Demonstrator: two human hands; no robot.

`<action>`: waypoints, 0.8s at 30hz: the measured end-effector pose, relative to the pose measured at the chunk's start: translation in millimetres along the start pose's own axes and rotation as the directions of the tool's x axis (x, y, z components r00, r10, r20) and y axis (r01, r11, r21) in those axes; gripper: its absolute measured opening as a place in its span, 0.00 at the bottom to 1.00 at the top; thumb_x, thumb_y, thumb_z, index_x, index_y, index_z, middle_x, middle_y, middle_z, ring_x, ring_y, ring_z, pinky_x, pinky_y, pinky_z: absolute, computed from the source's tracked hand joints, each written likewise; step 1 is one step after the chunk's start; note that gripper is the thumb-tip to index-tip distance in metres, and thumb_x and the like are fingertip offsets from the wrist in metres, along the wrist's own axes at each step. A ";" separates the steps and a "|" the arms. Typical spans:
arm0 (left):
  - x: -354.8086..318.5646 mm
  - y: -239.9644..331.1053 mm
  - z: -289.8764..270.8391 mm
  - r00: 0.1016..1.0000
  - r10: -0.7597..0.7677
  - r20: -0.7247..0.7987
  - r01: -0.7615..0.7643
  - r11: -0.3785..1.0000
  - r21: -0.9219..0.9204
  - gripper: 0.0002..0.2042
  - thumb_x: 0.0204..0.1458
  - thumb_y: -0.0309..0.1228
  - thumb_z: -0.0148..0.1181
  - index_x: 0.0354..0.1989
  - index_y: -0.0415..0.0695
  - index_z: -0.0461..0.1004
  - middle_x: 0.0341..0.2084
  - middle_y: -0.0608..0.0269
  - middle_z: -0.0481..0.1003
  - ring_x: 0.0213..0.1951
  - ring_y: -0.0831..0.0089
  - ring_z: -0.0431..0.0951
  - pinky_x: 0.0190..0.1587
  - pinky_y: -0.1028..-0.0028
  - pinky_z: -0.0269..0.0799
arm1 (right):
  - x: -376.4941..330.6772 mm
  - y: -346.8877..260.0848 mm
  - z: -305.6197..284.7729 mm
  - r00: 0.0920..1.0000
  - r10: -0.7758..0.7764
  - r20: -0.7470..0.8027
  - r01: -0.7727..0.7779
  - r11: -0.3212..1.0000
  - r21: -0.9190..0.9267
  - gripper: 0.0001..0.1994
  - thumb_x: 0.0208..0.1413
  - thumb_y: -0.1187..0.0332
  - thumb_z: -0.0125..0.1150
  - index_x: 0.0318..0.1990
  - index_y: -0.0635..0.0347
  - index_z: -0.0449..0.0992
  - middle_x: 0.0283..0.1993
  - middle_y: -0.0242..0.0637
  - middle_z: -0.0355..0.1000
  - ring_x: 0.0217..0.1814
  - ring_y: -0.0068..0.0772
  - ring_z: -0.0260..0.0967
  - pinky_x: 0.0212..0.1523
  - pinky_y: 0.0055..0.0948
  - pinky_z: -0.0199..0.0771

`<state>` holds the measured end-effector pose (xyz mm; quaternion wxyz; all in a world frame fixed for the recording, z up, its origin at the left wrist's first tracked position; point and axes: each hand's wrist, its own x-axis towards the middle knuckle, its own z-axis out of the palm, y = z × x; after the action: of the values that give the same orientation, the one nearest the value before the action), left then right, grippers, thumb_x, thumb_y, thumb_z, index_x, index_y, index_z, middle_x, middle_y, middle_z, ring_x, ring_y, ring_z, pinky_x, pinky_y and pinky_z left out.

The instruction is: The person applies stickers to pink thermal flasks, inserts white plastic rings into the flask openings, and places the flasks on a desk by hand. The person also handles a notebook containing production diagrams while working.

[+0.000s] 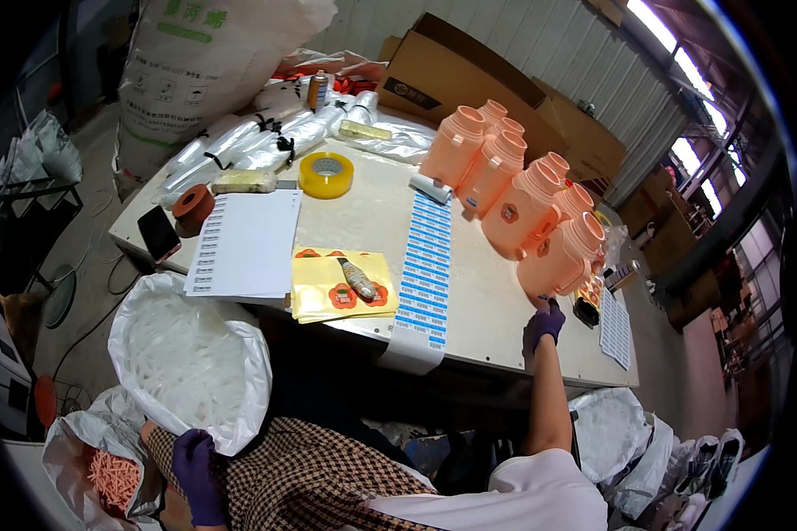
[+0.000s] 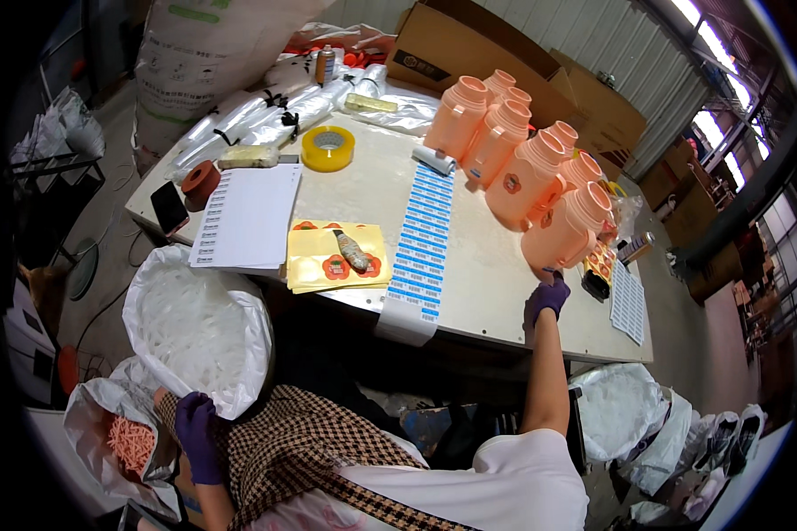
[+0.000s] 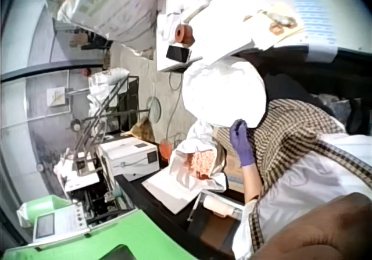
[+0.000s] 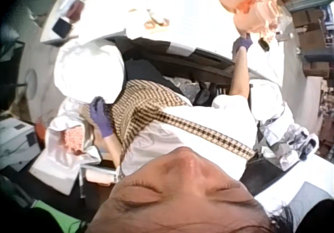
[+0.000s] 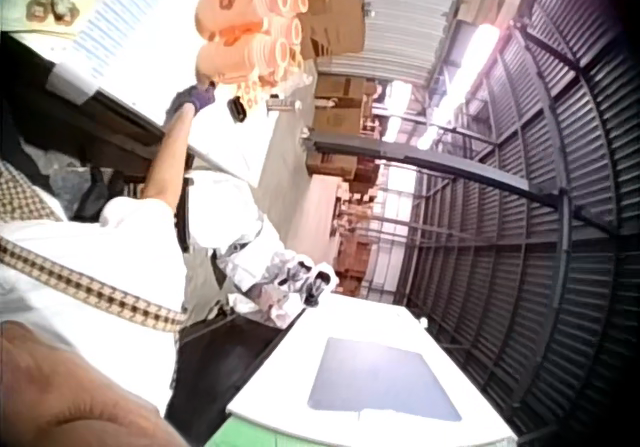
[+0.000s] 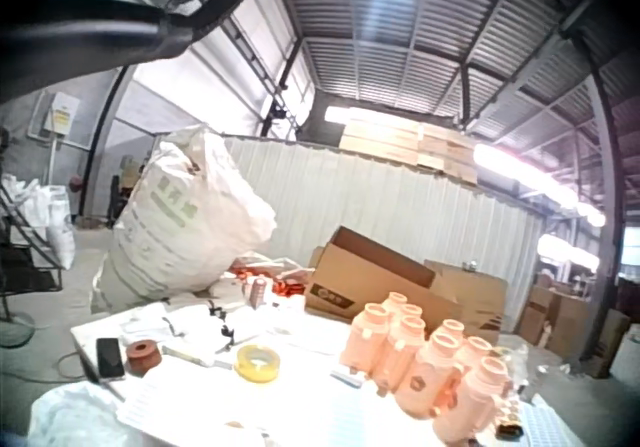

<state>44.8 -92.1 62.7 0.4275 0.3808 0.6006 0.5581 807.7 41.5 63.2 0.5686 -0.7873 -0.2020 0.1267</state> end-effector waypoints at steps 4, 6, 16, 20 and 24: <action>-5.9 -2.6 24.1 0.993 -0.114 -0.032 0.107 0.979 -0.172 0.14 0.55 0.24 0.57 0.50 0.35 0.72 0.42 0.60 0.75 0.45 0.71 0.75 0.51 0.72 0.71 | 23.5 28.9 -17.7 0.918 -0.393 -0.048 0.303 0.776 -0.554 0.22 0.54 0.79 0.53 0.57 0.55 0.77 0.50 0.42 0.68 0.42 0.39 0.73 0.46 0.31 0.73; -0.8 -10.0 20.7 0.994 -0.106 -0.022 0.103 0.990 -0.095 0.13 0.55 0.22 0.58 0.49 0.35 0.72 0.42 0.60 0.75 0.45 0.71 0.75 0.51 0.72 0.72 | 3.6 9.0 -10.4 0.966 -0.260 -0.009 0.197 0.754 -0.627 0.22 0.54 0.76 0.54 0.58 0.51 0.77 0.61 0.44 0.61 0.51 0.46 0.72 0.56 0.31 0.71; 6.1 0.6 42.1 0.994 0.006 0.110 -0.014 0.997 0.070 0.11 0.58 0.21 0.55 0.49 0.33 0.73 0.42 0.58 0.77 0.46 0.70 0.77 0.53 0.70 0.72 | 6.2 -8.7 -30.2 0.992 -0.119 0.038 0.107 0.655 -0.748 0.25 0.51 0.65 0.57 0.60 0.51 0.75 0.66 0.51 0.59 0.58 0.56 0.72 0.62 0.41 0.70; 10.3 -1.6 32.1 0.997 0.075 0.023 -0.076 0.997 0.024 0.11 0.58 0.22 0.56 0.48 0.34 0.74 0.42 0.58 0.77 0.46 0.70 0.77 0.53 0.70 0.72 | 39.8 -5.1 -21.0 0.977 -0.166 0.133 0.202 0.529 -0.824 0.19 0.52 0.64 0.59 0.52 0.58 0.79 0.49 0.50 0.76 0.56 0.50 0.75 0.56 0.40 0.73; 20.7 -8.3 -15.9 0.944 0.158 -0.290 -0.231 0.944 -0.236 0.10 0.58 0.22 0.57 0.48 0.37 0.75 0.44 0.57 0.76 0.45 0.68 0.77 0.51 0.68 0.75 | 46.8 38.6 -46.0 0.721 -0.690 0.072 0.692 0.708 -0.140 0.19 0.60 0.74 0.47 0.57 0.68 0.73 0.56 0.41 0.75 0.57 0.36 0.71 0.55 0.33 0.71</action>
<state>23.0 -79.0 52.7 0.3323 0.2992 0.5313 0.7196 875.7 13.8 42.8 0.5093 -0.6960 -0.4949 -0.1056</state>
